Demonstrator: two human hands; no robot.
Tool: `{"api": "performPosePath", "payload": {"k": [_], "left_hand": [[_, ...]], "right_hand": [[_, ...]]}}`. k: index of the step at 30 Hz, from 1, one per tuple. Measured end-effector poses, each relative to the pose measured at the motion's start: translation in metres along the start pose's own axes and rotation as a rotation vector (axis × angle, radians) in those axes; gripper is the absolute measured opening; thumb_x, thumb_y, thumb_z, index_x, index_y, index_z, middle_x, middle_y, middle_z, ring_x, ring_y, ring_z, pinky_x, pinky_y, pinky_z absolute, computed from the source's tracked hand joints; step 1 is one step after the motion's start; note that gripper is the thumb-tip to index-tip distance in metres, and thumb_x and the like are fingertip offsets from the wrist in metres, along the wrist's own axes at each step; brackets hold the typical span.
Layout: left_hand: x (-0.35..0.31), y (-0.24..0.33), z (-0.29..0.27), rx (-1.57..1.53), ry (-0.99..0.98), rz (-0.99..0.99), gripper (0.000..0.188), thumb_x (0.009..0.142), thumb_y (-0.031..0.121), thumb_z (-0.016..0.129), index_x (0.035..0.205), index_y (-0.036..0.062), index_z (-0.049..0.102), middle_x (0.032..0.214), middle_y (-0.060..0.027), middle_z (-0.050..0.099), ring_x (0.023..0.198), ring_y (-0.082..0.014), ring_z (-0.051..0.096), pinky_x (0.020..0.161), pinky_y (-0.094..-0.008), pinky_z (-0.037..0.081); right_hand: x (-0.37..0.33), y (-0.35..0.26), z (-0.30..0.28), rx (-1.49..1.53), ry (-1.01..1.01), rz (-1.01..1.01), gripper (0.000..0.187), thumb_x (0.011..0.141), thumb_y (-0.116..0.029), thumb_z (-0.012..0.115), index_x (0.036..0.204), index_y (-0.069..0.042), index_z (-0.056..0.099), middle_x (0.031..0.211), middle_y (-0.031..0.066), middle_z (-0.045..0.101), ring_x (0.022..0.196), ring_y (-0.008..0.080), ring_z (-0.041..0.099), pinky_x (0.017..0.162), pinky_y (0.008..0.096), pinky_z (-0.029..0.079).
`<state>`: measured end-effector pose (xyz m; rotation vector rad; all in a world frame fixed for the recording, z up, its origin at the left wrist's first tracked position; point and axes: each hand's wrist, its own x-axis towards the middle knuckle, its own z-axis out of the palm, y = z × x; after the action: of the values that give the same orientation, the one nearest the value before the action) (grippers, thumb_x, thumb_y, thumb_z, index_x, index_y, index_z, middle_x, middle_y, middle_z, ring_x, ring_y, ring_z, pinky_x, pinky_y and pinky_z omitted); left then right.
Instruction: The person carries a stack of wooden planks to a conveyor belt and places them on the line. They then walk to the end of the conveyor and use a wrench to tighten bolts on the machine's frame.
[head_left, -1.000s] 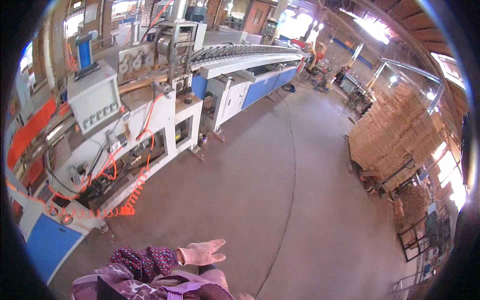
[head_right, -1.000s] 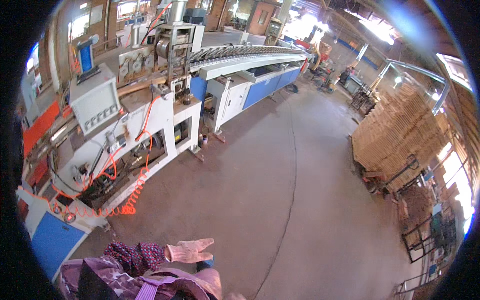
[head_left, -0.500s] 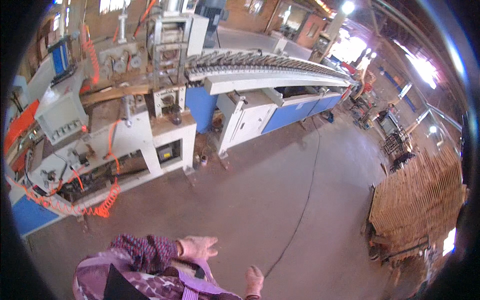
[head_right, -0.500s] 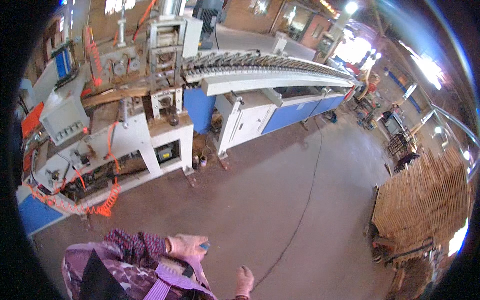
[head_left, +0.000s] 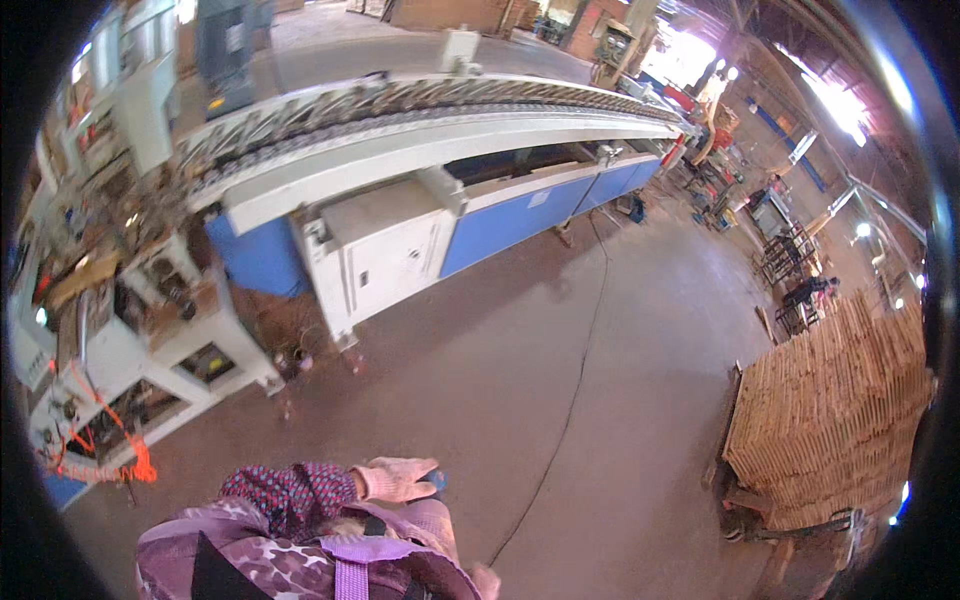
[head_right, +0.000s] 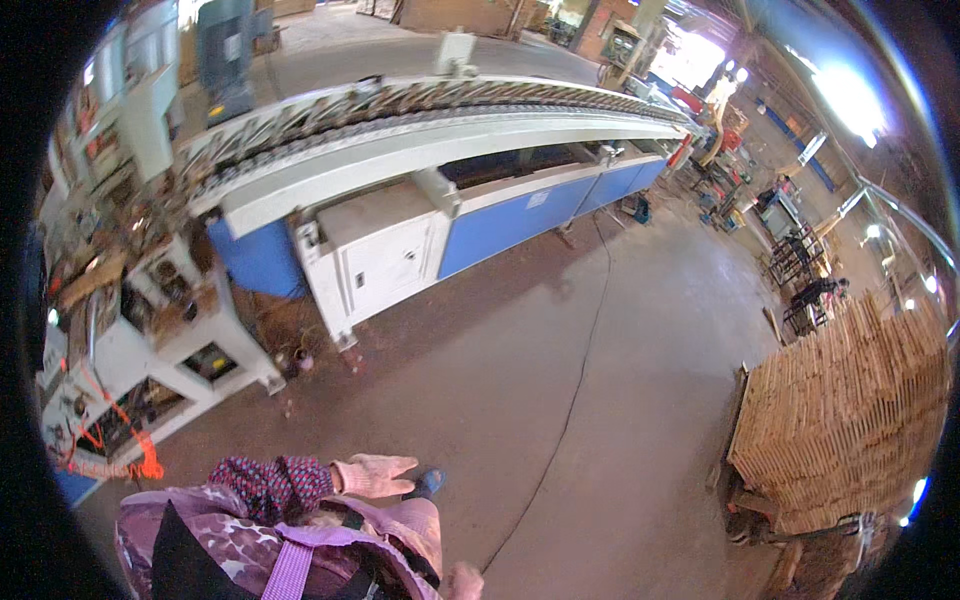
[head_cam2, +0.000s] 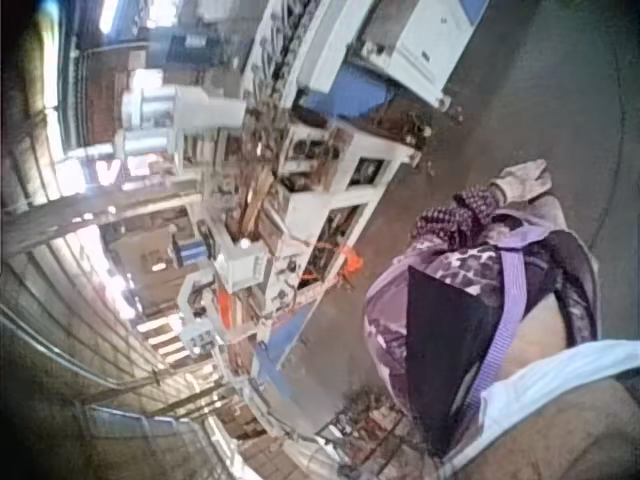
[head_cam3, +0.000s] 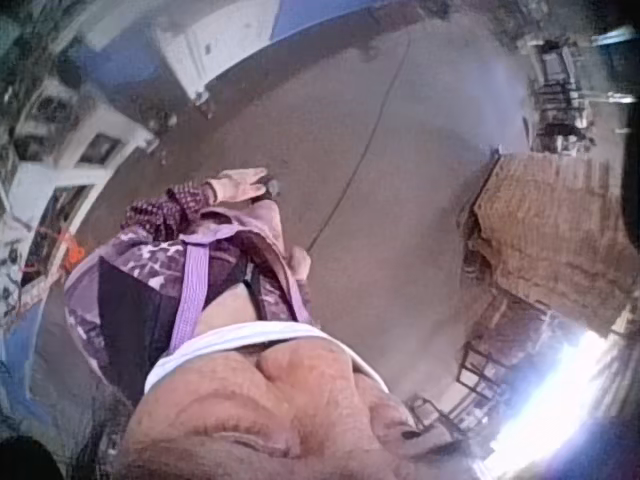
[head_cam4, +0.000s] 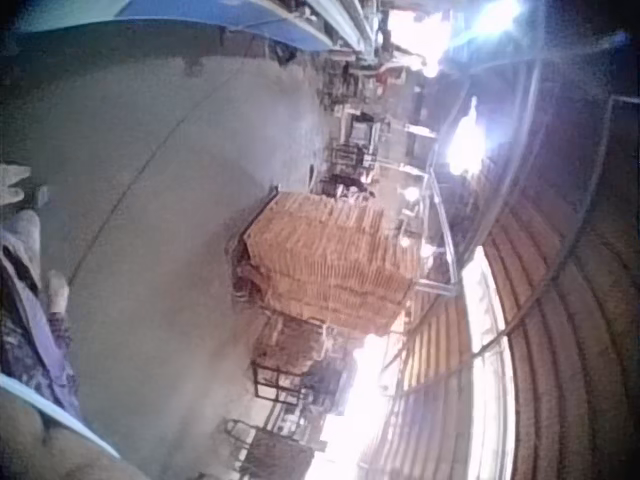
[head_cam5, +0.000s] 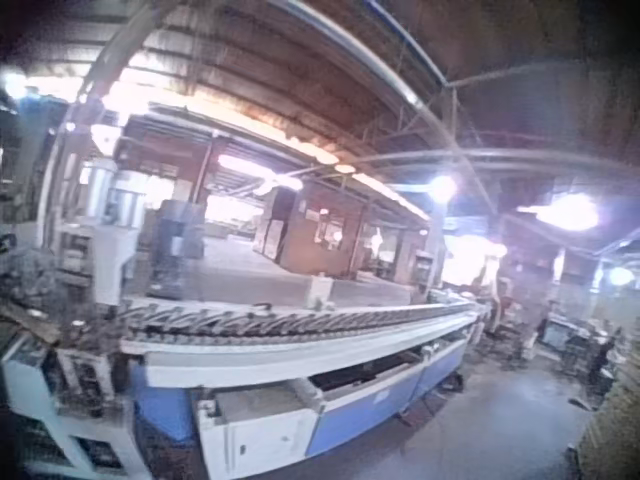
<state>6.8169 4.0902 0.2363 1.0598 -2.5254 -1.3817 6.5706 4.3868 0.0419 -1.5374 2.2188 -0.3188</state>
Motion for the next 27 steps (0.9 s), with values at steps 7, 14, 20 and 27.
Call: {"api": "performPosePath", "payload": {"k": [7, 14, 20, 27], "left_hand": [[0.154, 0.0, -0.074, 0.105, 0.009, -0.205, 0.057, 0.087, 0.039, 0.045, 0.13, 0.0023, 0.041, 0.125, -0.0227, 0.05, 0.117, -0.0343, 0.048, 0.102, -0.0365, 0.033], [0.376, 0.004, -0.141, 0.069, 0.049, -0.17, 0.062, 0.085, 0.041, 0.045, 0.13, -0.0007, 0.04, 0.126, -0.0241, 0.049, 0.117, -0.0353, 0.049, 0.098, -0.0409, 0.037], [0.605, 0.045, -0.209, 0.206, -0.032, 0.046, 0.058, 0.087, 0.039, 0.045, 0.129, -0.0011, 0.041, 0.124, -0.021, 0.051, 0.114, -0.0335, 0.051, 0.095, -0.0398, 0.04], [0.841, 0.096, -0.298, 0.213, -0.152, 0.053, 0.062, 0.088, 0.045, 0.044, 0.131, -0.0004, 0.039, 0.131, -0.0193, 0.046, 0.12, -0.0319, 0.045, 0.1, -0.037, 0.036]], "right_hand": [[0.338, -0.059, -0.242, 0.311, 0.084, 0.257, 0.034, 0.083, -0.026, 0.056, 0.105, -0.002, 0.061, 0.102, 0.0195, 0.063, 0.097, 0.0295, 0.06, 0.081, 0.0338, 0.047], [0.559, -0.029, -0.332, 0.525, 0.083, 0.28, 0.046, 0.081, -0.032, 0.061, 0.117, -0.004, 0.057, 0.116, 0.0151, 0.06, 0.109, 0.0251, 0.057, 0.093, 0.0338, 0.043], [0.594, 0.046, -0.322, 0.346, -0.152, 0.638, 0.044, 0.079, -0.039, 0.054, 0.108, -0.006, 0.062, 0.108, 0.0199, 0.061, 0.102, 0.0387, 0.056, 0.085, 0.0428, 0.045], [0.649, 0.173, -0.256, 0.267, -0.358, 0.466, 0.026, 0.079, -0.025, 0.054, 0.095, -0.007, 0.066, 0.098, 0.0182, 0.063, 0.096, 0.0323, 0.061, 0.081, 0.0422, 0.049]]}}
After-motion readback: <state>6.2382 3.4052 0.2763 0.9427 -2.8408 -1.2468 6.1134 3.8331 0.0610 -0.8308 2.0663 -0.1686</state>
